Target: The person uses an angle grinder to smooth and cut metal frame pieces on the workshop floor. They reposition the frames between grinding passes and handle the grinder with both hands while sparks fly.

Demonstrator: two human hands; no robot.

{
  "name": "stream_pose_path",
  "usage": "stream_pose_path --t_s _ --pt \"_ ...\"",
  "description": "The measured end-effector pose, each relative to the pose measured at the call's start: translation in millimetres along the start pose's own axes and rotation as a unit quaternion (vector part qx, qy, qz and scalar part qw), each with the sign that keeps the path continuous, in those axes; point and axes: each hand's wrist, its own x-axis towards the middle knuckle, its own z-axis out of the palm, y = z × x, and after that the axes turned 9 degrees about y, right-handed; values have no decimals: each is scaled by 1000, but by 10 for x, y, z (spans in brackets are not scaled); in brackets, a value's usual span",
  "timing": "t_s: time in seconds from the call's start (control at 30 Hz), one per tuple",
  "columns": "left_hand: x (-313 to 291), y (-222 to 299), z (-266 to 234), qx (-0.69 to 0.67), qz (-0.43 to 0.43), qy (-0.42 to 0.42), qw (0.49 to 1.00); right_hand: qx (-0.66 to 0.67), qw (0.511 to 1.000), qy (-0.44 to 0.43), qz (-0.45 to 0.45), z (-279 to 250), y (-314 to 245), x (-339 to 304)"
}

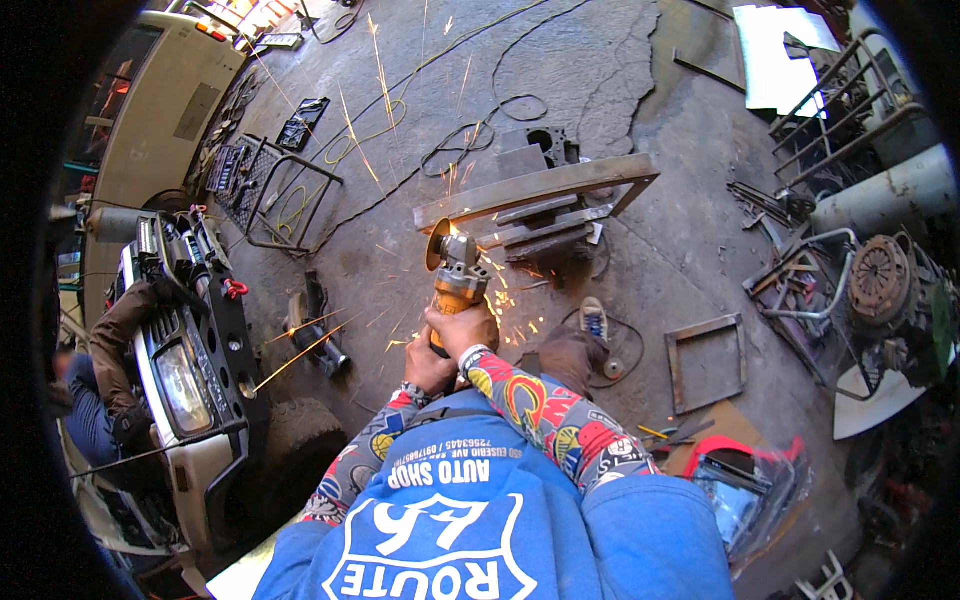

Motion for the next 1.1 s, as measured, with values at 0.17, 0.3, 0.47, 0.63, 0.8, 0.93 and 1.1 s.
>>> stream_pose_path --t_s 0.17,0.3,0.47,0.63,0.8,0.93,1.1 --pt "-12 8 8 21 -19 -6 1000 18 1000 3 -3 -1 29 13" --pt "-21 58 -11 33 -25 -10 999 15 1000 -2 -1 0 16 6" --pt "-35 109 -7 23 -12 -8 1000 26 999 13 -12 -21 -6 -12" --pt "-16 100 -12 32 -2 5 999 31 999 9 -26 -76 -56 -35" --pt "14 134 36 38 28 33 998 71 995 29 -67 -123 -79 -27" --pt "-116 181 124 22 36 45 998 61 994 5 -87 -248 47 -29" --pt "-194 131 98 45 -7 13 999 31 998 -11 -46 -219 108 -73"
